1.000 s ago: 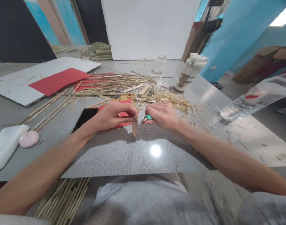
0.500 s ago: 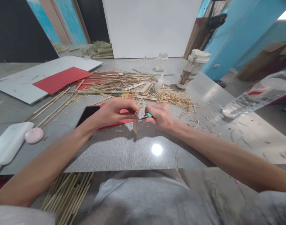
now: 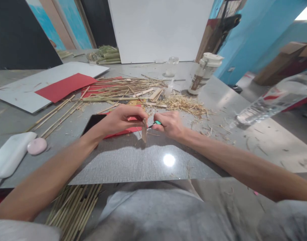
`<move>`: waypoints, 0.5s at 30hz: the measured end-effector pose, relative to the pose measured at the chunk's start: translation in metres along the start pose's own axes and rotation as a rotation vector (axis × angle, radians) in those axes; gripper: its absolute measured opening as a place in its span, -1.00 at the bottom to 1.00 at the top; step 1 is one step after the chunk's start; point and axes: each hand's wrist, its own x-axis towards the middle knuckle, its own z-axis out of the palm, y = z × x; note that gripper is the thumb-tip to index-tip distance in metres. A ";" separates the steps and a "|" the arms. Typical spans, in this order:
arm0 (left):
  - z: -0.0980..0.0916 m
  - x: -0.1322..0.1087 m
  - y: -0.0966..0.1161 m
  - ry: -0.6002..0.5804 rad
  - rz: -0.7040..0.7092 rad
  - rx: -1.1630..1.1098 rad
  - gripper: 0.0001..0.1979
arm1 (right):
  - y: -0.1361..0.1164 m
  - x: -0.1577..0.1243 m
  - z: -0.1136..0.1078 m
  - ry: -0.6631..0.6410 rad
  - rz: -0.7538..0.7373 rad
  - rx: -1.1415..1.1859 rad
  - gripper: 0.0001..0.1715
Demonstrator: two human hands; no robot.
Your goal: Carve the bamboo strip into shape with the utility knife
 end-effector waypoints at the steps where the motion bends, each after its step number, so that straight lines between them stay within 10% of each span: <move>1: 0.000 0.000 0.000 -0.002 0.010 -0.003 -0.82 | 0.000 0.000 0.000 -0.002 0.000 -0.001 -0.07; 15: 0.001 0.003 0.001 0.003 -0.048 0.022 -0.82 | 0.006 -0.003 0.002 -0.058 -0.032 -0.061 -0.08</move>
